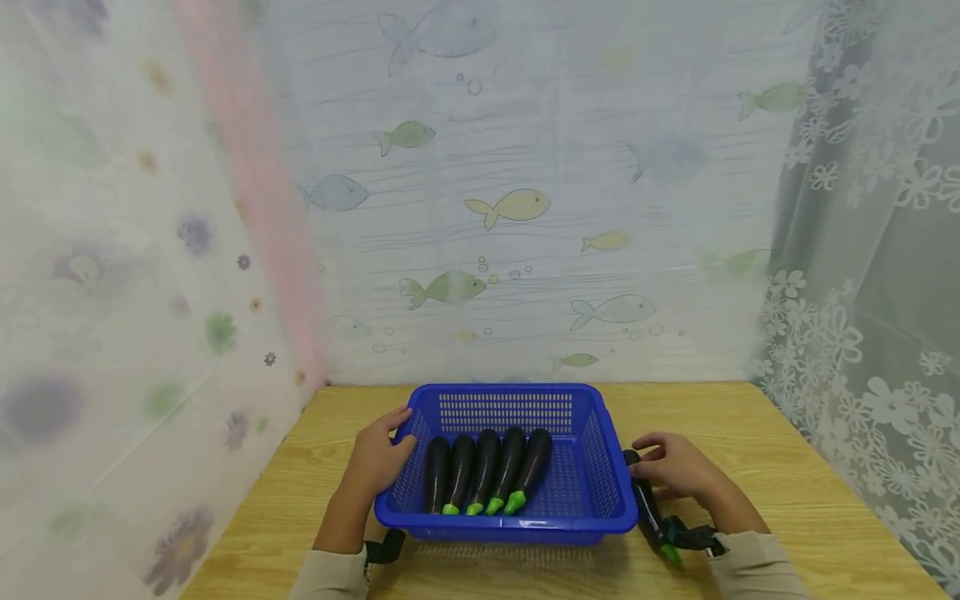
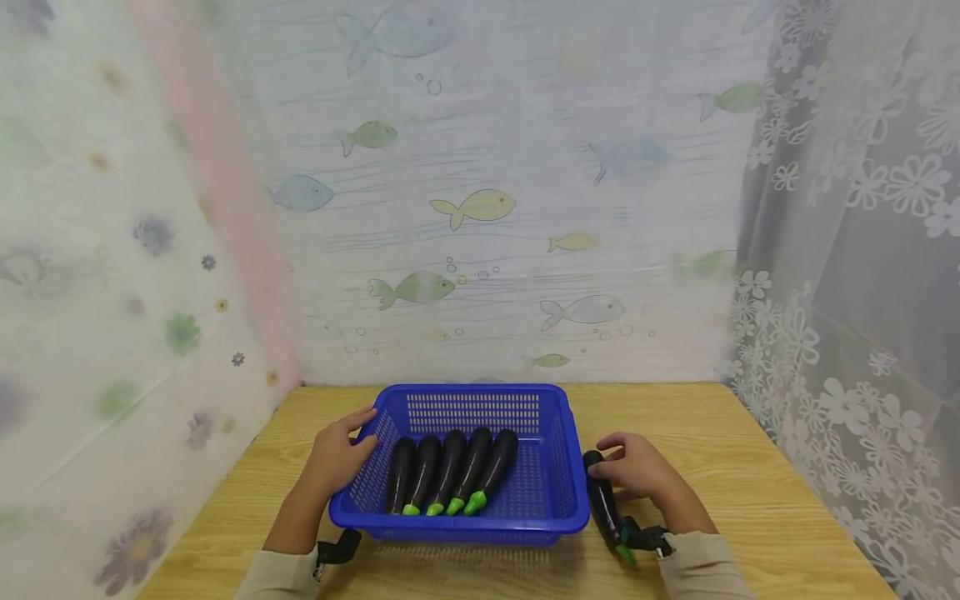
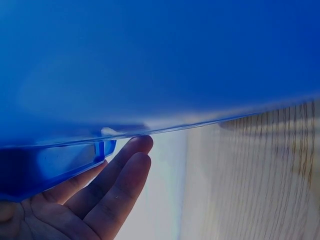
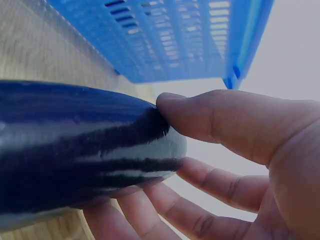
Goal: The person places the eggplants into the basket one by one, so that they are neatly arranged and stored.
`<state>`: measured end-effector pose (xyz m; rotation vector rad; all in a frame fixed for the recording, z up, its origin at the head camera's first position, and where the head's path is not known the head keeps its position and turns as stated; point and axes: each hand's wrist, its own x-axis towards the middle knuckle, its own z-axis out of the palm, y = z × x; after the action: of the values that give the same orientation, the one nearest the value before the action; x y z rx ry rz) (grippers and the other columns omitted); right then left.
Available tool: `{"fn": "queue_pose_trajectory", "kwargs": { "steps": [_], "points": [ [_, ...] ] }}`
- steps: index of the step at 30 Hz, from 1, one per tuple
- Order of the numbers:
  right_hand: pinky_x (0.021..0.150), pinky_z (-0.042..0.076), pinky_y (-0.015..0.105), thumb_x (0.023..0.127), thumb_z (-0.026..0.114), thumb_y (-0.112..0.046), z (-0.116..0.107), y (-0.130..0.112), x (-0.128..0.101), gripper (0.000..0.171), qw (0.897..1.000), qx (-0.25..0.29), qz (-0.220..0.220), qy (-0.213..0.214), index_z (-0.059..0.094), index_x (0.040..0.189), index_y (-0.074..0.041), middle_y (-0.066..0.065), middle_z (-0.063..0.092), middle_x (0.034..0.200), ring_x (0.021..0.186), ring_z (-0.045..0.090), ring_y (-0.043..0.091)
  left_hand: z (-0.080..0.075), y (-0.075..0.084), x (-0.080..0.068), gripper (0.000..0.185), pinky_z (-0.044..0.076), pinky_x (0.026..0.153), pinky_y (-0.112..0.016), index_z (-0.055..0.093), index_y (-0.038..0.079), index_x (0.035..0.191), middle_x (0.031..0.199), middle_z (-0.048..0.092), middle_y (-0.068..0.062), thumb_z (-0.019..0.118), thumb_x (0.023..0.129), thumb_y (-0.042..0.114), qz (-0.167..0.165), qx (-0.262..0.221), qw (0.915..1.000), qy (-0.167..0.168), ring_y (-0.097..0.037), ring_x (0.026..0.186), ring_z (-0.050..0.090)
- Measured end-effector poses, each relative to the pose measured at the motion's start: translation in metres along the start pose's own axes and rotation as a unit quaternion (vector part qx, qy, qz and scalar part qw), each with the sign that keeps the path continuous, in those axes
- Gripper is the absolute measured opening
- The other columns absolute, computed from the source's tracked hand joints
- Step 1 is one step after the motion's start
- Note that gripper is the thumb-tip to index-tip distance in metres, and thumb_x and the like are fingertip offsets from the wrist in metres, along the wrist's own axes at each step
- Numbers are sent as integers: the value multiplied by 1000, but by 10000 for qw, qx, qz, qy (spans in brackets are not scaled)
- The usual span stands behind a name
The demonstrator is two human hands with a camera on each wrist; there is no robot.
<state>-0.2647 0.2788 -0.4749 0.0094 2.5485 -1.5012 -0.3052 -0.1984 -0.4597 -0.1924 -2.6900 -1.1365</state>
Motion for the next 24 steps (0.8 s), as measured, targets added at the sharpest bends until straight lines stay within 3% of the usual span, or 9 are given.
{"fn": "queue_pose_trajectory", "kwargs": {
  "steps": [16,24],
  "points": [
    [79,64,49,96,71,-16,-30,17,-4,63,9989,437,189,43,44,145,13,40,54,137,109,70,36,-1,3,-1,56,50,106,-59,54,7,150,158,50,-12,62,96,20,-50,35,10000,-13,-42,132,60],
    [82,63,48,97,70,-21,-43,25,-8,68,9986,399,342,52,39,150,10,35,57,136,111,70,33,-1,2,-1,55,51,106,-59,56,7,149,158,51,-11,62,96,19,-11,17,10000,7,-41,132,60]
  ]
}}
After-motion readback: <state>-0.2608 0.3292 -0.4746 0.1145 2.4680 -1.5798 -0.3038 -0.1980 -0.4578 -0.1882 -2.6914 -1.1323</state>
